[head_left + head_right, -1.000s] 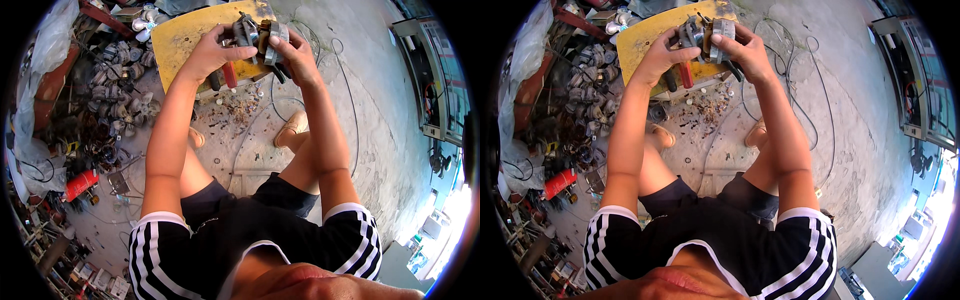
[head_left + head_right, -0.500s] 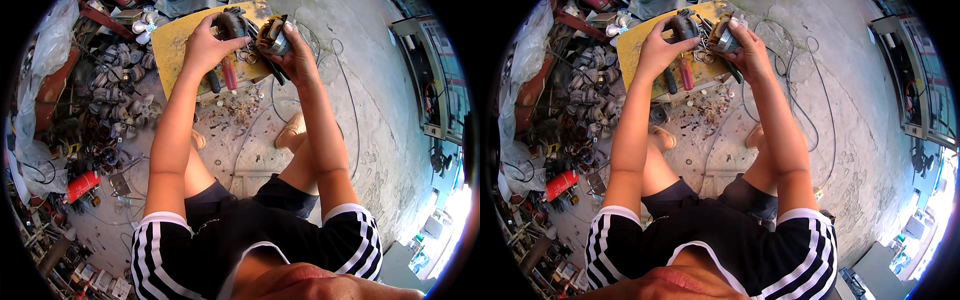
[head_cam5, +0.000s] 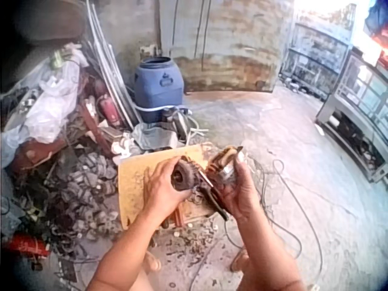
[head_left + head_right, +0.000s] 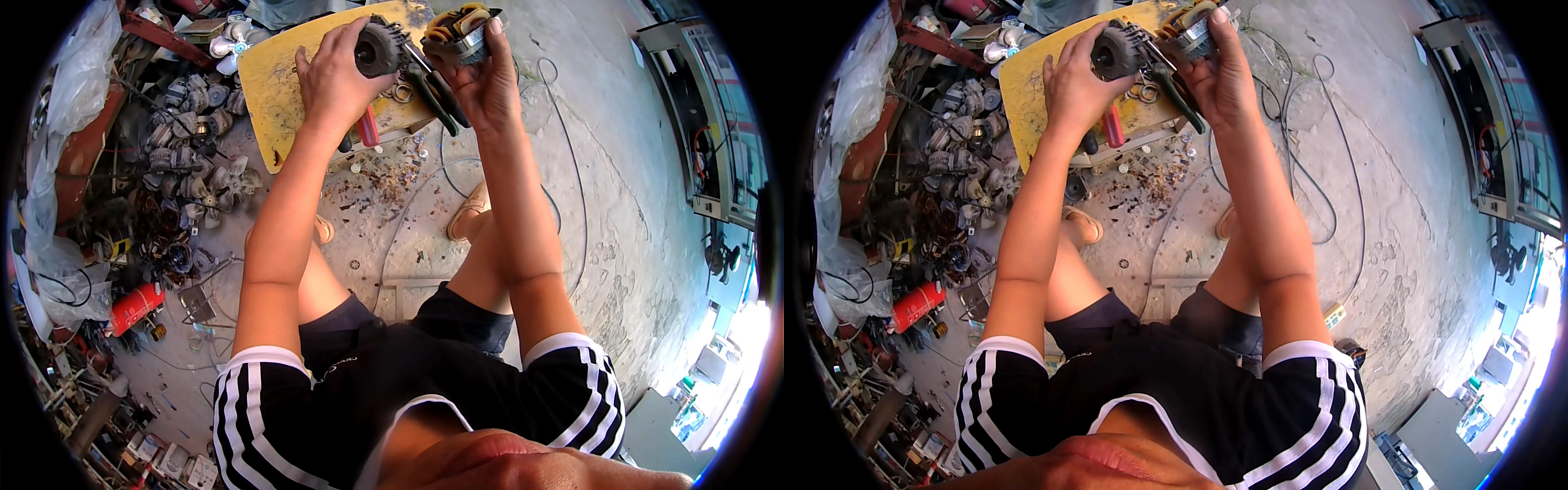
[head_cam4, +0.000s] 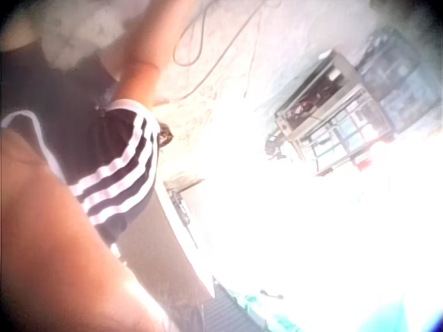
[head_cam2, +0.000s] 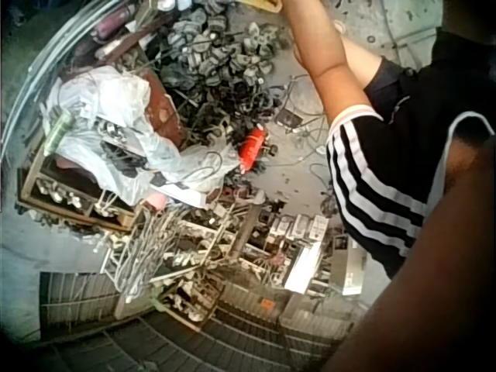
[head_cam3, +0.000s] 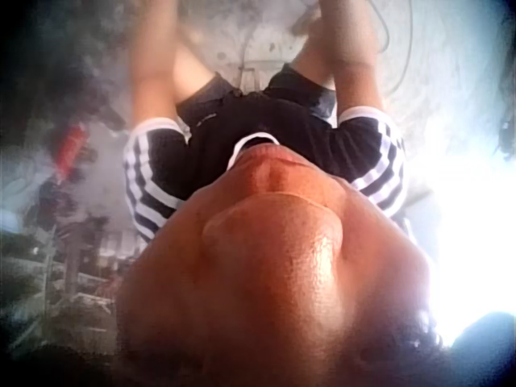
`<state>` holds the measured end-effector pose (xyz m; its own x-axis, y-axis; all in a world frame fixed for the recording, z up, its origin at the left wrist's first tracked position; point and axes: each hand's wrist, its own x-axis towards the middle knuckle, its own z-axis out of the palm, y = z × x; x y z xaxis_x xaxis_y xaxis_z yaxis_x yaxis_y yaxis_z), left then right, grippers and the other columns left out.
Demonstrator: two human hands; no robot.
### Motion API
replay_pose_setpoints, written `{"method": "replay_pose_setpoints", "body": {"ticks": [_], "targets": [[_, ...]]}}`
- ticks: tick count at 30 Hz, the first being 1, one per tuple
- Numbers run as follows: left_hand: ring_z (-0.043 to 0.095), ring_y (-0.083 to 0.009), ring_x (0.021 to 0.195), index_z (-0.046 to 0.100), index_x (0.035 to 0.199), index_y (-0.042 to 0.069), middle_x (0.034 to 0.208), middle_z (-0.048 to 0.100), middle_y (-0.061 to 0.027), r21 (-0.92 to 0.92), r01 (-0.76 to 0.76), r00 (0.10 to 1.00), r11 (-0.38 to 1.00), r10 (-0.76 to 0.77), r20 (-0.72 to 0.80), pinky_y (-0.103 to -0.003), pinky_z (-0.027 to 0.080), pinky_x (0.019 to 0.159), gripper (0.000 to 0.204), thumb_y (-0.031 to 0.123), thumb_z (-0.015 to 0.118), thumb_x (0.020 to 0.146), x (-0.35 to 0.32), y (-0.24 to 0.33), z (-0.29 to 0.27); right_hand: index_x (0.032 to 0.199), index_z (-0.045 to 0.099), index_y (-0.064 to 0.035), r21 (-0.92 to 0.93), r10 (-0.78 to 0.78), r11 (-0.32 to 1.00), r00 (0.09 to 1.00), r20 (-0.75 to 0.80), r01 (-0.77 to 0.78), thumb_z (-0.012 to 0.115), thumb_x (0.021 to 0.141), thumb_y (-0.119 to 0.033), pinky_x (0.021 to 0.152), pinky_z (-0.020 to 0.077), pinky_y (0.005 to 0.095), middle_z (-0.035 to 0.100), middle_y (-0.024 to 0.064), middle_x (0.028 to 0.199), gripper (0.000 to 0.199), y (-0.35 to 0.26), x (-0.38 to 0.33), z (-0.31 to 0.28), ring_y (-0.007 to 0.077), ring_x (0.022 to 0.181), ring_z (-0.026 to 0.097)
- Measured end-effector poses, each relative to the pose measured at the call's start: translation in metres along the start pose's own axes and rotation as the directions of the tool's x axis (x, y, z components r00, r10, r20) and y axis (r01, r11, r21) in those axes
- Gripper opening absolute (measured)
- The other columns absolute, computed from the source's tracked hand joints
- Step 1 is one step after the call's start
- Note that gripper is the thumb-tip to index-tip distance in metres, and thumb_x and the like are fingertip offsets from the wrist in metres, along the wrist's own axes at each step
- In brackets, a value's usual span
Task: The person disassembles an alternator using a screwdriver and pliers. They unscrew fasteners from the casing, pull the metal housing apart by hand, and remove the internal copper-wound rotor and stator components.
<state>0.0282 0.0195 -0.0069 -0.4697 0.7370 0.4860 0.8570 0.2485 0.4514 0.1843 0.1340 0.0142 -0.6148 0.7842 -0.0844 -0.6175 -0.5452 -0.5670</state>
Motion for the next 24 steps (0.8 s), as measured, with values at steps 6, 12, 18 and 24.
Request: {"method": "replay_pose_setpoints", "body": {"ticks": [6, 12, 18, 24], "targets": [[0.062, -0.0235, 0.115, 0.055, 0.135, 0.024, 0.126, 0.061, -0.0003, 0.068, -0.061, 0.998, 0.996, 0.062, -0.015, -0.068, 0.022, 0.112, 0.08, 0.036, 0.089, 0.063, -0.003, 0.004, 0.004, 0.126, 0.053, -0.0081, -0.203, -0.134, 0.969, 0.99, 0.047, 0.141, 0.065, 0.096, -0.026, 0.085, 0.0578, 0.0386, 0.063, 0.0062, 0.113, 0.037, 0.006, 0.007, 0.007, 0.0197, 0.102, 0.065], [0.06, -0.0232, 0.118, 0.057, 0.134, 0.023, 0.129, 0.062, -0.0018, 0.056, -0.032, 0.999, 0.998, 0.032, 0.001, -0.067, 0.021, 0.113, 0.078, 0.038, 0.087, 0.064, -0.003, -0.002, 0.005, 0.125, 0.053, -0.0065, -0.231, -0.147, 0.961, 0.988, 0.043, 0.153, 0.066, 0.096, -0.026, 0.079, 0.0577, 0.0348, 0.062, 0.0049, 0.111, 0.037, 0.013, 0.009, 0.014, 0.0185, 0.097, 0.065], [0.063, -0.0235, 0.112, 0.059, 0.13, 0.023, 0.121, 0.064, 0.0001, -0.018, -0.009, 0.999, 1.0, 0.008, -0.045, -0.064, 0.018, 0.117, 0.075, 0.033, 0.089, 0.062, -0.002, -0.003, 0.0, 0.122, 0.056, -0.0075, -0.227, -0.143, 0.962, 0.988, 0.052, 0.152, 0.063, 0.097, -0.032, 0.08, 0.0577, 0.0351, 0.063, 0.004, 0.105, 0.035, 0.011, 0.016, -0.002, 0.0175, 0.096, 0.065], [0.063, -0.0241, 0.111, 0.059, 0.13, 0.021, 0.12, 0.064, -0.002, 0.04, -0.066, 0.993, 0.997, 0.07, -0.099, -0.065, 0.019, 0.116, 0.078, 0.034, 0.09, 0.06, -0.001, -0.004, -0.007, 0.122, 0.056, -0.0073, -0.461, -0.25, 0.856, 0.968, 0.024, 0.233, 0.064, 0.096, -0.034, 0.082, 0.0601, 0.0377, 0.065, 0.0084, 0.114, 0.038, 0.016, 0.015, 0.007, 0.0202, 0.104, 0.066]]}}
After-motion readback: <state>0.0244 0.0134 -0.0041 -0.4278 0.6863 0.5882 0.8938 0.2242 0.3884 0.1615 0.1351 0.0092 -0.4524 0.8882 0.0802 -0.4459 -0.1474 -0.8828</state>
